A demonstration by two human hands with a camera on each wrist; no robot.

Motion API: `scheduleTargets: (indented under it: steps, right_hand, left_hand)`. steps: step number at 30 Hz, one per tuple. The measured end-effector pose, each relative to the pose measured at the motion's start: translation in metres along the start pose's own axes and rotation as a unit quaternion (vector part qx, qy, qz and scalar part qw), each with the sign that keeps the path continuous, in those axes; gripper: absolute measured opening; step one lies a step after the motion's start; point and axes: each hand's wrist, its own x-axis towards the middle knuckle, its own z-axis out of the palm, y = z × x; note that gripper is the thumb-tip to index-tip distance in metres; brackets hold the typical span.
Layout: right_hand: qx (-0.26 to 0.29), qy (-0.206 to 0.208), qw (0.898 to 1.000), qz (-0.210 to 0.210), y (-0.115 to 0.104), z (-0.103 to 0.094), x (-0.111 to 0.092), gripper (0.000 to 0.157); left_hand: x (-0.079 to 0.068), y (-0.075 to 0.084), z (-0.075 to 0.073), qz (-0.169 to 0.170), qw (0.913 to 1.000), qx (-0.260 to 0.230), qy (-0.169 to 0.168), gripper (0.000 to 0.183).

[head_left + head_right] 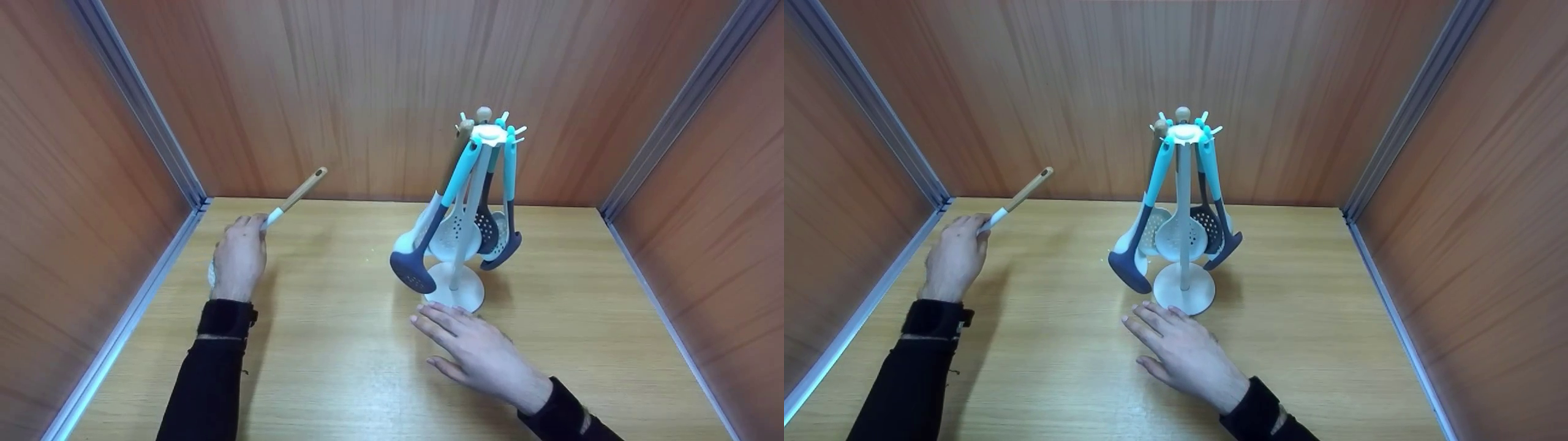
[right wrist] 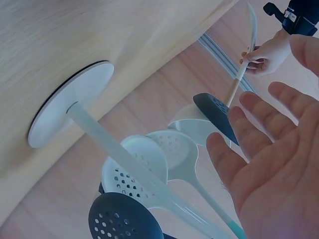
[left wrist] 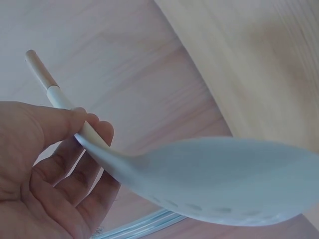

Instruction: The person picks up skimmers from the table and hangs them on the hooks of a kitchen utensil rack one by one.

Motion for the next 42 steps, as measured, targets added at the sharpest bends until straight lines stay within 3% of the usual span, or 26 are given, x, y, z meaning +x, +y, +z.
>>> scheduleTargets:
  steps: [6,13,21,28,42]
  right_hand:
    - [-0.012,0.021,1.000,-0.006,0.001,-0.002,-0.001,0.076]
    - [0.001,0.000,1.000,0.014,0.001,-0.007,0.000,0.077]
    - [0.007,0.002,1.000,0.021,0.002,-0.012,0.000,0.077]
    - [0.021,-0.002,0.999,0.033,0.004,-0.016,0.000,0.076]
    - [0.008,0.071,0.997,0.024,0.006,-0.017,0.001,0.078]
  left_hand:
    - [-0.005,0.007,-0.003,0.024,0.9994,-0.014,0.020,0.028]
    - [-0.011,0.017,-0.005,0.029,0.9989,-0.027,0.023,0.027]
    - [-0.018,0.030,-0.005,0.037,0.9988,-0.029,0.016,0.026]
    - [-0.024,0.037,-0.001,0.053,0.9973,-0.042,0.028,0.025]
    - [-0.037,0.057,0.004,0.077,0.9933,-0.078,0.037,0.029]
